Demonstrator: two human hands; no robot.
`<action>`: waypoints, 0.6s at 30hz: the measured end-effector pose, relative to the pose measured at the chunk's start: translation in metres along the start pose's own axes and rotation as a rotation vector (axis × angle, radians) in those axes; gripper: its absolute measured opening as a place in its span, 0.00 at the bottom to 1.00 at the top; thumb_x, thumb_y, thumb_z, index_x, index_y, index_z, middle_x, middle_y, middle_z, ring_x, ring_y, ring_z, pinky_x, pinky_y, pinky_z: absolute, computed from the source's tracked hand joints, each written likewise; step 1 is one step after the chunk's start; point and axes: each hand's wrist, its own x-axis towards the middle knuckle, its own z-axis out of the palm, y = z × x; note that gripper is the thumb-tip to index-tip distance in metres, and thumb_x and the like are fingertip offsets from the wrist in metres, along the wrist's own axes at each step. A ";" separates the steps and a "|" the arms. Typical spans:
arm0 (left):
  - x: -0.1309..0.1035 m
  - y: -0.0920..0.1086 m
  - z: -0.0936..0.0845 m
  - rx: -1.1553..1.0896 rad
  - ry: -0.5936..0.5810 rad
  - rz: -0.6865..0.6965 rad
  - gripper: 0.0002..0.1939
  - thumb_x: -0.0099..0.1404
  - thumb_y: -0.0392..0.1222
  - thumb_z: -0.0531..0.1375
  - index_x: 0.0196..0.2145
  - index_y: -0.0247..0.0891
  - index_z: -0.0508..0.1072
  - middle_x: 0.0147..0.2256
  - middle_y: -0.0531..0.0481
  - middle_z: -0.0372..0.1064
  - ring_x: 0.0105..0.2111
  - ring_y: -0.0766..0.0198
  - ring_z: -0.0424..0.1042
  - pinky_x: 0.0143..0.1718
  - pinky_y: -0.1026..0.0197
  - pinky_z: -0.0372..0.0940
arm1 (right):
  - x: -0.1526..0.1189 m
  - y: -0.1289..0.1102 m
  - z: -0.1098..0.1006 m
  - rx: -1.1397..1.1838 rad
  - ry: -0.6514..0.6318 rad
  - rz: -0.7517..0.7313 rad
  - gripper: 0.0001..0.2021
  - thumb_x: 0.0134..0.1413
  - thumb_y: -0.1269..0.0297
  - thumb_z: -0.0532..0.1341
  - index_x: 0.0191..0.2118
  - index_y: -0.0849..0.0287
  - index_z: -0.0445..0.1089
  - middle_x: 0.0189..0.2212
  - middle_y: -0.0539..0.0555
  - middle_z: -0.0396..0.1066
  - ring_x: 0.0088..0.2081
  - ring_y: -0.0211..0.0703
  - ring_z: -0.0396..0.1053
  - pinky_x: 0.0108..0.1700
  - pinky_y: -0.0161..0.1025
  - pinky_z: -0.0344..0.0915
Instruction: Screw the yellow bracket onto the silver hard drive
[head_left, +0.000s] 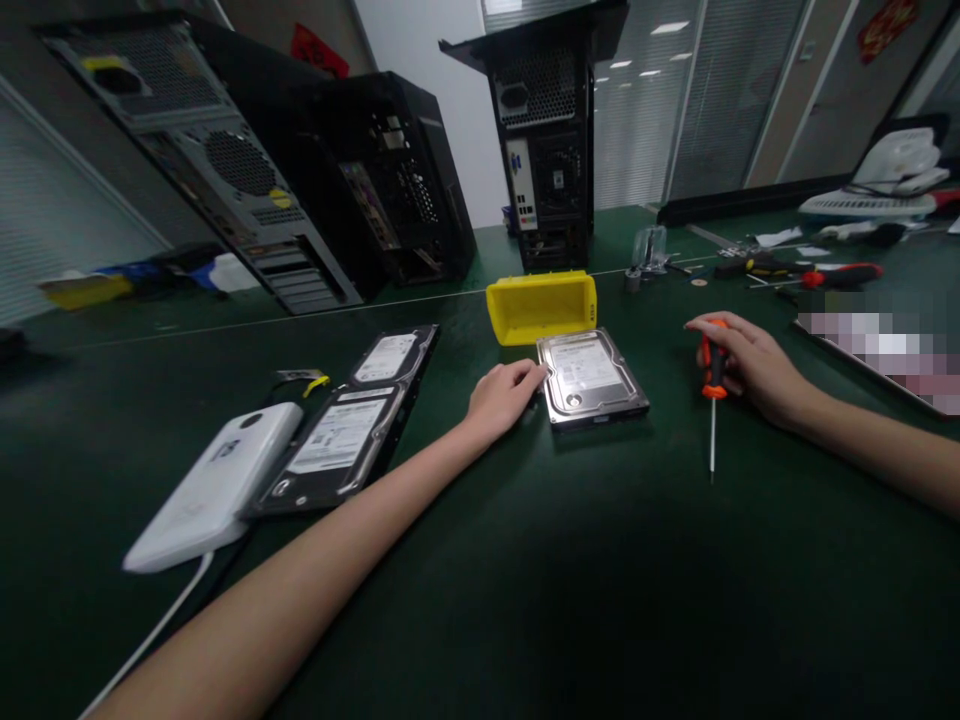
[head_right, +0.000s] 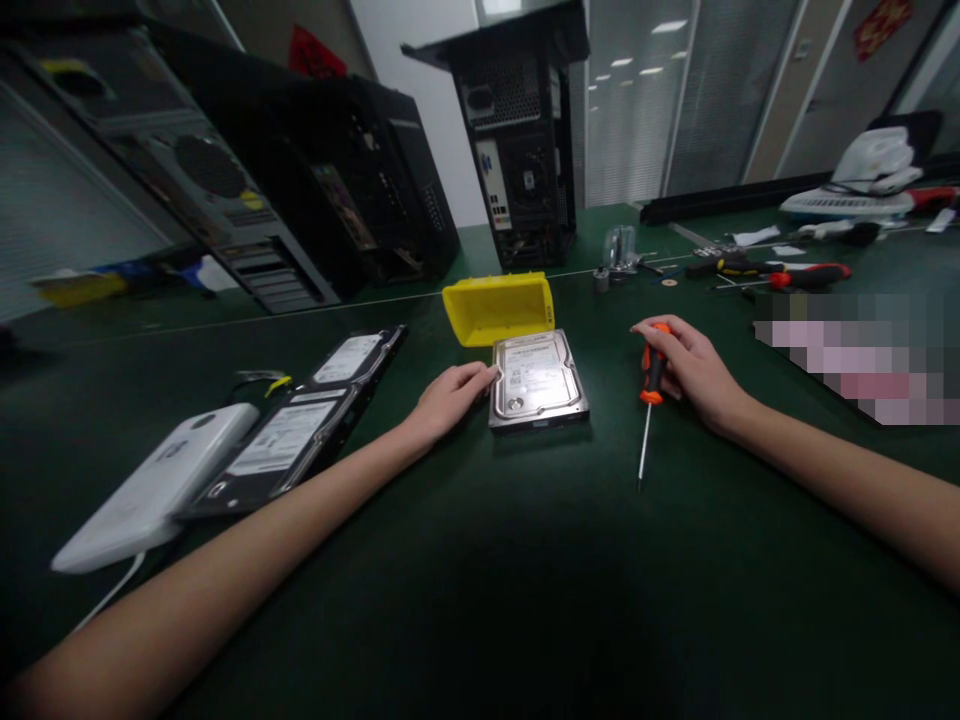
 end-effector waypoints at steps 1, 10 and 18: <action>0.000 0.000 0.000 0.005 0.004 0.001 0.21 0.67 0.55 0.46 0.26 0.40 0.66 0.29 0.50 0.67 0.33 0.61 0.64 0.29 0.62 0.52 | 0.001 -0.002 0.002 0.040 0.017 -0.015 0.17 0.52 0.51 0.60 0.44 0.55 0.65 0.23 0.47 0.62 0.15 0.27 0.55 0.13 0.27 0.49; -0.001 0.002 -0.001 0.011 0.009 -0.023 0.22 0.68 0.55 0.43 0.26 0.40 0.66 0.29 0.51 0.67 0.35 0.59 0.65 0.31 0.61 0.54 | 0.050 -0.053 0.042 0.188 -0.039 -0.279 0.20 0.48 0.54 0.64 0.42 0.56 0.58 0.23 0.44 0.61 0.17 0.26 0.57 0.24 0.31 0.68; 0.002 -0.005 0.003 0.005 0.023 0.012 0.21 0.68 0.54 0.44 0.26 0.40 0.66 0.30 0.51 0.67 0.36 0.59 0.65 0.34 0.61 0.56 | 0.087 -0.071 0.102 -0.093 -0.173 -0.604 0.25 0.52 0.49 0.60 0.50 0.51 0.50 0.29 0.47 0.63 0.21 0.30 0.65 0.22 0.31 0.64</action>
